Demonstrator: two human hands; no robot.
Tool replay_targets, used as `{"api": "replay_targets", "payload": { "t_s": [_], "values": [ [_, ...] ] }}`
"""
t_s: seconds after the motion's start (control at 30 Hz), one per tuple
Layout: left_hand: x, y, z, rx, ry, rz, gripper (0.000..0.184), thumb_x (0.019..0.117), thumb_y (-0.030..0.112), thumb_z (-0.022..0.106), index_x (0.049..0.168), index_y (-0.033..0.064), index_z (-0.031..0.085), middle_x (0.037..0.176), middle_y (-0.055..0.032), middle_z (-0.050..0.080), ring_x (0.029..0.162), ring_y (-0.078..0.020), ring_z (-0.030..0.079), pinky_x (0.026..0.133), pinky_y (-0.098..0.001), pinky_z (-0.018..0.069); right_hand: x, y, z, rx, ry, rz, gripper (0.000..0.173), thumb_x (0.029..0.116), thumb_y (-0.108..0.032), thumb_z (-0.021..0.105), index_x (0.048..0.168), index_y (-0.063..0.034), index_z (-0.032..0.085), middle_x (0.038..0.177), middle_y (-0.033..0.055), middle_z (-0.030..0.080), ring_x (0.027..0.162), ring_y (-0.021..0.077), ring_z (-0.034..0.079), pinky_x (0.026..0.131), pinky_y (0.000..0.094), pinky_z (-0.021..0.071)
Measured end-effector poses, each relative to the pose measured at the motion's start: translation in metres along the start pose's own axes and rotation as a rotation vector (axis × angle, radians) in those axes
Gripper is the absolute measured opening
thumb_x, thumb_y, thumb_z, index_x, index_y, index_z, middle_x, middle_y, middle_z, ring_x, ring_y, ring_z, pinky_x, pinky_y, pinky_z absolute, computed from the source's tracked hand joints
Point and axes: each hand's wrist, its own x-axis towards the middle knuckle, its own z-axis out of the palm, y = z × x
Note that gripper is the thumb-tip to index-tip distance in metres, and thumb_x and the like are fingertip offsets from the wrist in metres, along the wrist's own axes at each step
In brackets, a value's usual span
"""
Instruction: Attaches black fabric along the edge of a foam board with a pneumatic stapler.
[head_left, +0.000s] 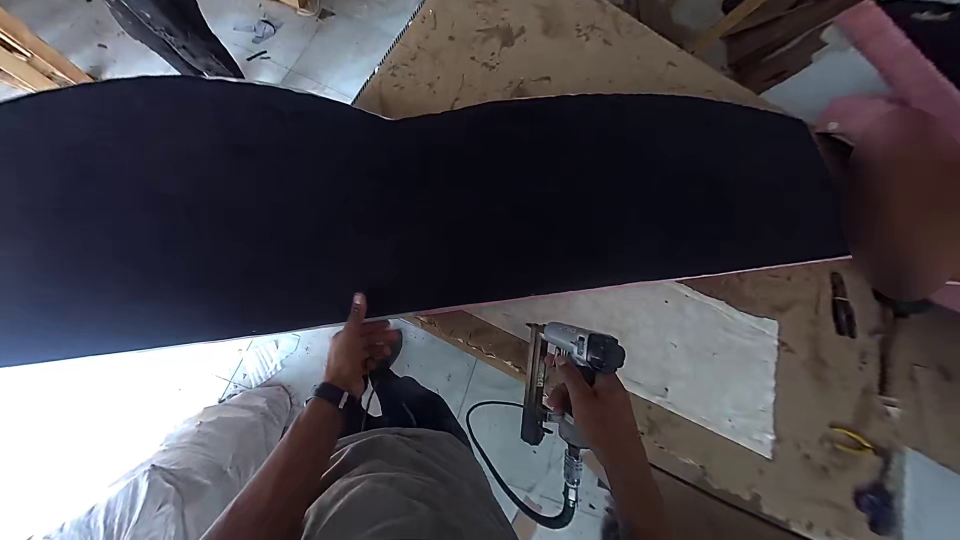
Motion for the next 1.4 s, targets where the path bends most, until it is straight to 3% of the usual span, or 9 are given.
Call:
{"api": "replay_targets", "payload": {
  "t_s": [0.07,0.13,0.17,0.23,0.3,0.4,0.77,1.27,1.4],
  "values": [
    [0.006,0.001,0.004,-0.113,-0.039,-0.063,0.084,0.0947,0.078,0.043,0.141,0.0082,0.054,0.129,-0.0166,0.069,0.109,-0.033,0.071,0.086,-0.049,0.0603,0.0,-0.028,-0.005,-0.008,-0.038,-0.017,0.032,0.105,-0.036,0.054,0.118,-0.0081,0.064,0.077,0.0106,0.072,0.052,0.026,0.068,0.05,0.0398,0.0623],
    [0.013,-0.002,0.007,-0.232,0.008,-0.073,0.09,0.0881,0.078,0.056,0.154,0.0188,0.039,0.147,-0.0181,0.054,0.122,-0.0402,0.063,0.093,-0.0591,0.0573,0.006,-0.05,-0.005,-0.039,-0.056,-0.036,0.031,0.1055,-0.035,0.053,0.117,-0.0088,0.064,0.074,0.0111,0.071,0.051,0.0264,0.068,0.05,0.0403,0.0618],
    [0.016,-0.003,0.008,-0.284,0.042,-0.046,0.09,0.0865,0.074,0.063,0.154,0.0199,0.039,0.148,-0.0185,0.053,0.122,-0.0408,0.063,0.093,-0.0594,0.0577,0.009,-0.059,-0.003,-0.056,-0.062,-0.044,0.03,0.1059,-0.035,0.053,0.117,-0.0088,0.064,0.072,0.0112,0.071,0.051,0.0262,0.067,0.049,0.0402,0.0613],
    [0.021,-0.005,0.013,-0.375,0.103,0.093,0.078,0.0861,0.055,0.077,0.145,0.0121,0.052,0.133,-0.0189,0.066,0.111,-0.039,0.07,0.09,-0.0554,0.0624,0.018,-0.077,0.001,-0.087,-0.086,-0.038,0.028,0.1072,-0.033,0.052,0.117,-0.0087,0.063,0.078,0.0112,0.072,0.052,0.0262,0.067,0.05,0.04,0.0609],
    [0.022,-0.008,0.013,-0.396,0.085,0.237,0.063,0.0897,0.037,0.08,0.139,0.0052,0.057,0.125,-0.0187,0.07,0.105,-0.0362,0.073,0.089,-0.0513,0.0632,0.026,-0.088,0.005,-0.129,-0.119,-0.001,0.026,0.108,-0.032,0.051,0.117,-0.0098,0.062,0.085,0.0099,0.075,0.052,0.0257,0.067,0.05,0.0393,0.0608],
    [0.03,-0.02,0.005,-0.395,0.009,0.328,0.053,0.0912,0.025,0.079,0.135,0.002,0.059,0.123,-0.019,0.07,0.107,-0.0361,0.072,0.094,-0.0533,0.0614,0.03,-0.092,0.01,-0.204,-0.142,0.043,0.026,0.1078,-0.034,0.052,0.114,-0.0107,0.062,0.075,0.0117,0.072,0.051,0.026,0.066,0.05,0.0398,0.0595],
    [0.032,-0.022,-0.006,-0.376,-0.026,0.323,0.058,0.0839,0.027,0.087,0.131,0.0048,0.062,0.122,-0.0138,0.072,0.111,-0.0336,0.071,0.096,-0.0537,0.0607,0.027,-0.116,0.025,-0.371,-0.15,0.097,0.027,0.1082,-0.032,0.051,0.11,-0.0069,0.061,0.073,0.0124,0.07,0.049,0.0258,0.064,0.048,0.0417,0.0582],
    [0.032,-0.023,-0.011,-0.358,-0.064,0.32,0.059,0.0791,0.034,0.09,0.126,0.0088,0.066,0.118,-0.0111,0.074,0.108,-0.0314,0.072,0.096,-0.053,0.061,-0.007,-0.143,0.07,-0.379,-0.22,0.055,0.029,0.1074,-0.038,0.052,0.113,-0.0114,0.063,0.07,0.0114,0.069,0.051,0.0254,0.066,0.049,0.0395,0.0598],
    [0.031,-0.023,-0.014,-0.347,-0.082,0.328,0.057,0.0803,0.034,0.089,0.126,0.0087,0.067,0.118,-0.0095,0.074,0.11,-0.0298,0.071,0.096,-0.0532,0.0608,-0.022,-0.151,0.093,-0.349,-0.267,0.039,0.027,0.1074,-0.035,0.052,0.115,-0.0121,0.061,0.079,0.0095,0.073,0.054,0.0252,0.067,0.052,0.0401,0.0615]
  ]
}}
